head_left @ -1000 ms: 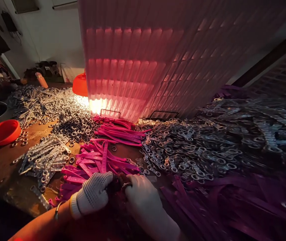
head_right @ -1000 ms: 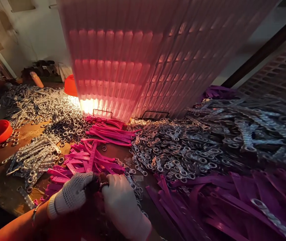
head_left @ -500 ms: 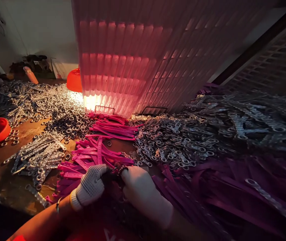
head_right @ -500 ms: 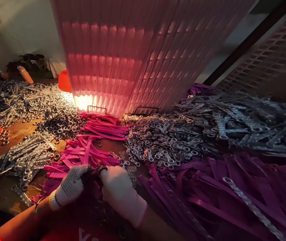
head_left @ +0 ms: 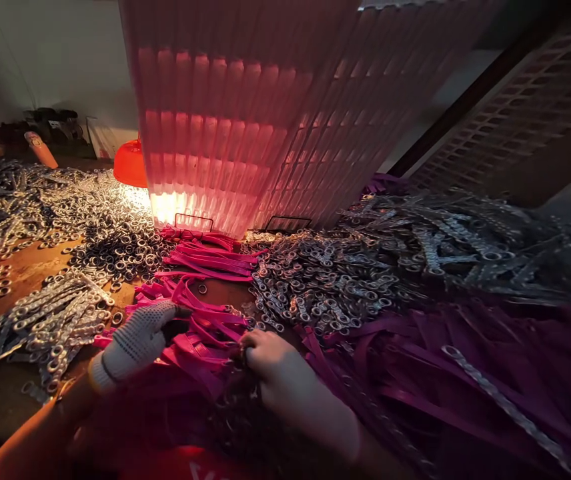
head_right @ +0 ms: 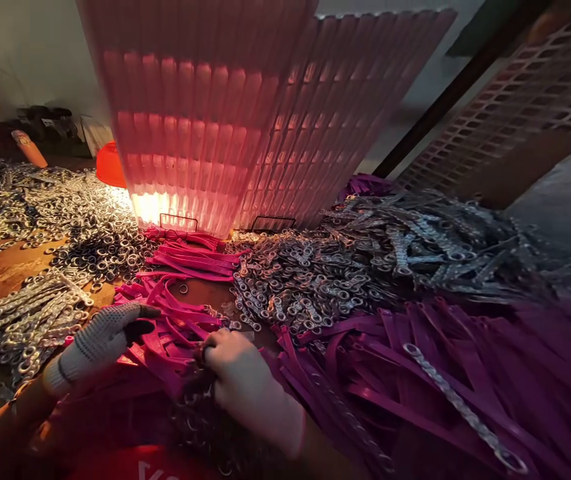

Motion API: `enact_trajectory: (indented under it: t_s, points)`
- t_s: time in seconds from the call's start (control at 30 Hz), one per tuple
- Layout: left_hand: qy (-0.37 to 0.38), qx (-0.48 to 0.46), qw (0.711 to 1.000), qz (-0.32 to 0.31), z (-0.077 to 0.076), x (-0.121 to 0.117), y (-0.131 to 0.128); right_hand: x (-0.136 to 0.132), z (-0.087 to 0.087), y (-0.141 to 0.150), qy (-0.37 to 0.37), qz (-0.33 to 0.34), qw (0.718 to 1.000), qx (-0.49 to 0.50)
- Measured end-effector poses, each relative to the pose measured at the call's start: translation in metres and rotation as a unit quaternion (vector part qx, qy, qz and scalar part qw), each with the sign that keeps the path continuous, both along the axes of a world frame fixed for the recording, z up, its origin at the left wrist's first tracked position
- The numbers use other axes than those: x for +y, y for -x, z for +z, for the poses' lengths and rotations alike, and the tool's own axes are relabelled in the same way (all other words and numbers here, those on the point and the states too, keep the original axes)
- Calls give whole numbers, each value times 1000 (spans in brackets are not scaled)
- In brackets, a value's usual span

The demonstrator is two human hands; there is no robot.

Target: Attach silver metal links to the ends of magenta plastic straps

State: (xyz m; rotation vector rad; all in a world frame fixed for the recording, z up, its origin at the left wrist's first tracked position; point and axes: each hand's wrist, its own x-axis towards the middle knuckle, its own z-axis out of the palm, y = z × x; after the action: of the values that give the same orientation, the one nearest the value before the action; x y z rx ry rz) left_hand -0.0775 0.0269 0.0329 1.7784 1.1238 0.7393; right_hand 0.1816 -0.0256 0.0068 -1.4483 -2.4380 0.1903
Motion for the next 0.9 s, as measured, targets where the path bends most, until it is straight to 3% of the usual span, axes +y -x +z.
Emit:
enact_trajectory:
  t_s: [0.1,0.17,0.27,0.3,0.37,0.43,0.57,0.63,0.7,0.77,0.9]
  points:
    - [128,-120,981,77,-3,4,-3,29,-14,-42,35,-136,989,-49]
    - [264,-236,928,116,-8,8,-14,52,-31,-64,46,-225,965,-123]
    - [413,-367,817,166,-12,18,-36,78,-57,-76,41,-244,956,-161]
    - [436,-393,791,173,-12,21,-42,82,-64,-75,36,-238,956,-165]
    - [452,-427,765,167,-12,26,-50,86,-74,-72,24,-233,958,-165]
    - [455,-437,762,145,-13,27,-53,85,-79,-71,13,-235,960,-154]
    - [421,-435,790,100,-22,16,-50,77,-81,-78,-15,-260,959,-108]
    - [388,-442,805,77,-25,8,-49,67,-74,-76,-18,-259,966,-7]
    - [363,-430,823,78,-23,1,-50,52,-61,-65,17,-230,960,162]
    - [335,-402,846,99,-17,-7,-54,35,-42,-43,68,-184,930,311]
    - [245,-354,896,108,-3,-22,-61,7,-2,11,128,-127,902,393]
